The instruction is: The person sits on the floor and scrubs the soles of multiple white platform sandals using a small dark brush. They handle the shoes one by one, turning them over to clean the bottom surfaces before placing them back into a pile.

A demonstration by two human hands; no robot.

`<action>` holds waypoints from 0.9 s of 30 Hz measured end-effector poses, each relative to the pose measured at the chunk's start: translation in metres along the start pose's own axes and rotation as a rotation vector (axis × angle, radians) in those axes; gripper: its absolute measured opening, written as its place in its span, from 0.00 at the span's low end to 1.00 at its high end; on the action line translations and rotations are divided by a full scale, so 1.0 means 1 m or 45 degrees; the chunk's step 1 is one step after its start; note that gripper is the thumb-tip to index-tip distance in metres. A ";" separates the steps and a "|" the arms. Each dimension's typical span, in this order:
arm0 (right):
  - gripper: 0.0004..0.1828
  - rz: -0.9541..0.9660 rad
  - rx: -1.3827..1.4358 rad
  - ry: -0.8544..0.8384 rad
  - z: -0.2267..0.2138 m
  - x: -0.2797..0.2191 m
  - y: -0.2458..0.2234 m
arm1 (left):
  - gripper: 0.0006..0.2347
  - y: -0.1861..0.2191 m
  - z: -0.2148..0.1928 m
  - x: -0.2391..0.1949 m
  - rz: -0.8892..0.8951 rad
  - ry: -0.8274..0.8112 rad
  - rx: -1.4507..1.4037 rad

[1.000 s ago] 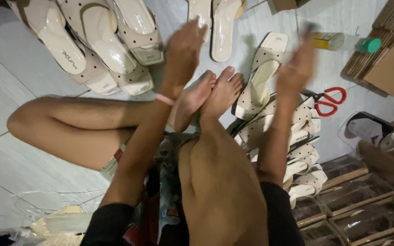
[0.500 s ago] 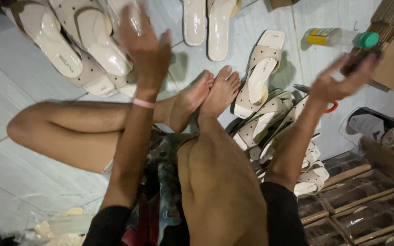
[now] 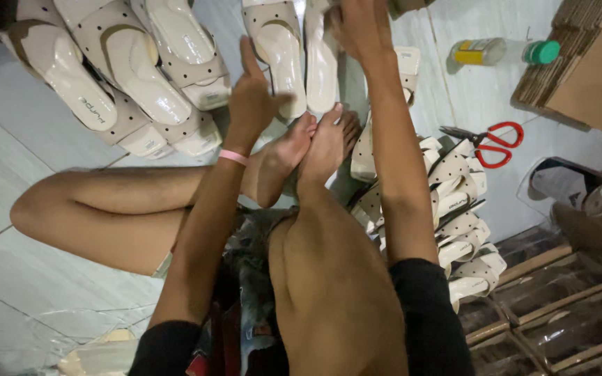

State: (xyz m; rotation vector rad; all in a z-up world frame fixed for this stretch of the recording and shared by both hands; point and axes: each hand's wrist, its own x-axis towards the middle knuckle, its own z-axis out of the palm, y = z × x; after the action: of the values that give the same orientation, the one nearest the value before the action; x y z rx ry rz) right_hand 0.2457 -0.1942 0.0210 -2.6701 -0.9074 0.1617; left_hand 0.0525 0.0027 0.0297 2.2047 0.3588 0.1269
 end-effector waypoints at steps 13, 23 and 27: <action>0.30 0.730 0.718 0.905 -0.063 -0.160 -0.028 | 0.08 -0.046 0.008 0.093 0.159 0.088 0.013; 0.31 0.956 0.689 0.869 -0.002 -0.146 -0.091 | 0.18 -0.013 0.027 0.048 0.024 0.171 -0.086; 0.31 0.925 0.772 0.852 0.037 -0.136 -0.111 | 0.25 -0.009 0.023 0.043 0.134 0.117 -0.086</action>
State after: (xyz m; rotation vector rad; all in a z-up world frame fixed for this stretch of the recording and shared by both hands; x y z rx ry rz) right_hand 0.0667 -0.1843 0.0235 -2.1040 0.2955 -0.2509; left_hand 0.0964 0.0036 0.0069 2.1560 0.2853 0.2945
